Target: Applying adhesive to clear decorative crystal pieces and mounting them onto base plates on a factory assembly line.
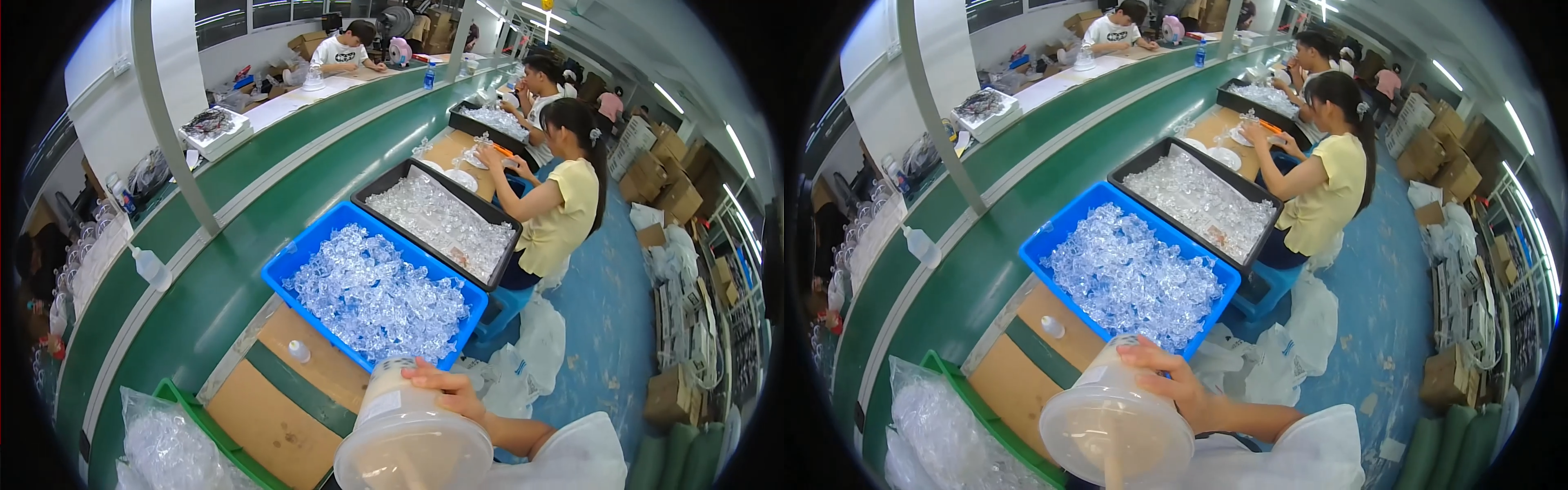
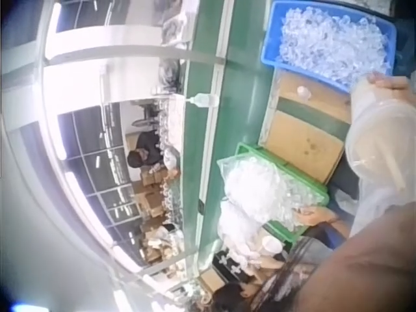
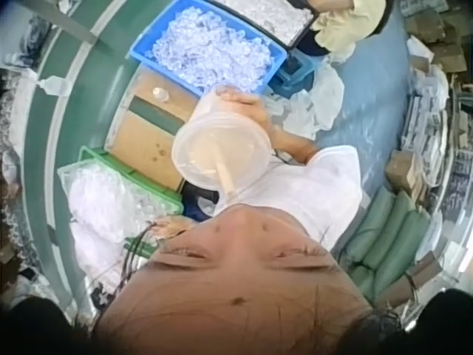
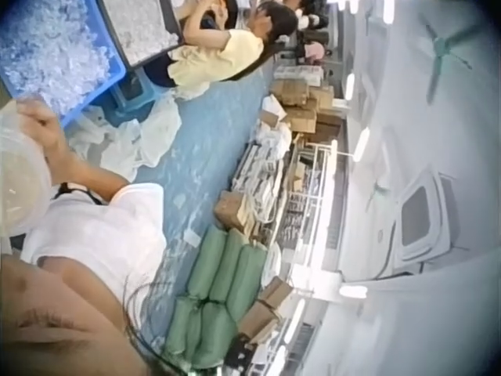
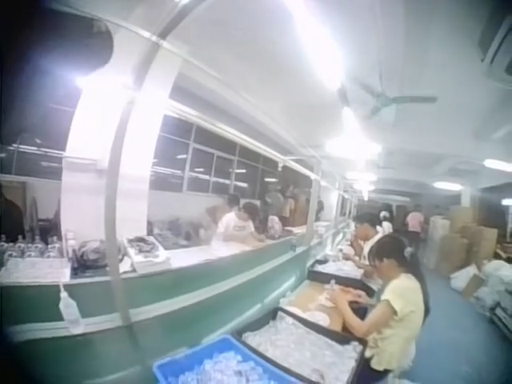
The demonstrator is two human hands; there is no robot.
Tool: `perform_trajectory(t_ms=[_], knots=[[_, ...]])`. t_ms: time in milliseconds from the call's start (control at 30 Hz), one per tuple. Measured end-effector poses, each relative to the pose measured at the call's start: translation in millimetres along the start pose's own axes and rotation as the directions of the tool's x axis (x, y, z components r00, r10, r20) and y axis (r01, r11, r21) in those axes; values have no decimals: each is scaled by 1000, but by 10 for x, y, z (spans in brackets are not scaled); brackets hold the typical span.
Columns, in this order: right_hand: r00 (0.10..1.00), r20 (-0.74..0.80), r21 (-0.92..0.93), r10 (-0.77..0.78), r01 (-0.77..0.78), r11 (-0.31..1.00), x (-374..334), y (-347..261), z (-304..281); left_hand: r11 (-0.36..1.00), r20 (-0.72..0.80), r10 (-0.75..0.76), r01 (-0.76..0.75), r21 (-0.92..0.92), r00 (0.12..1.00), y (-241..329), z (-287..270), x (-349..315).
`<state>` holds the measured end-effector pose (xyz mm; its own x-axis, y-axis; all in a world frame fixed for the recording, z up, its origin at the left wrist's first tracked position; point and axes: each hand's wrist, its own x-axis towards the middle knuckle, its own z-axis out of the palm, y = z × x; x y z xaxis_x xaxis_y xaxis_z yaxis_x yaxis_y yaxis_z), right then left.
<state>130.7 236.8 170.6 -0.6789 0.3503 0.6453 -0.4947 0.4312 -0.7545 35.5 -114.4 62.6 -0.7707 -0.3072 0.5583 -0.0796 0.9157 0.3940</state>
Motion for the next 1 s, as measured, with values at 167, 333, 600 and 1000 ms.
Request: perform_trajectory(t_ms=[167, 333, 600, 1000], knots=[[997, 68, -178, -42, 54, 982, 170, -182, -101, 995, -47, -18, 13, -100, 999, 52, -7, 13], [974, 7, -225, -227, 223, 949, 271, -240, -107, 977, 4, 164, -163, 135, 986, -620, 274, -157], [967, -16, -192, -256, 248, 950, 343, -238, -48, 995, -145, 88, -79, 65, 985, 157, -45, 37], [966, 52, -157, -253, 258, 953, 344, -118, -75, 998, -118, 33, -27, 49, 992, 235, -73, 37]])
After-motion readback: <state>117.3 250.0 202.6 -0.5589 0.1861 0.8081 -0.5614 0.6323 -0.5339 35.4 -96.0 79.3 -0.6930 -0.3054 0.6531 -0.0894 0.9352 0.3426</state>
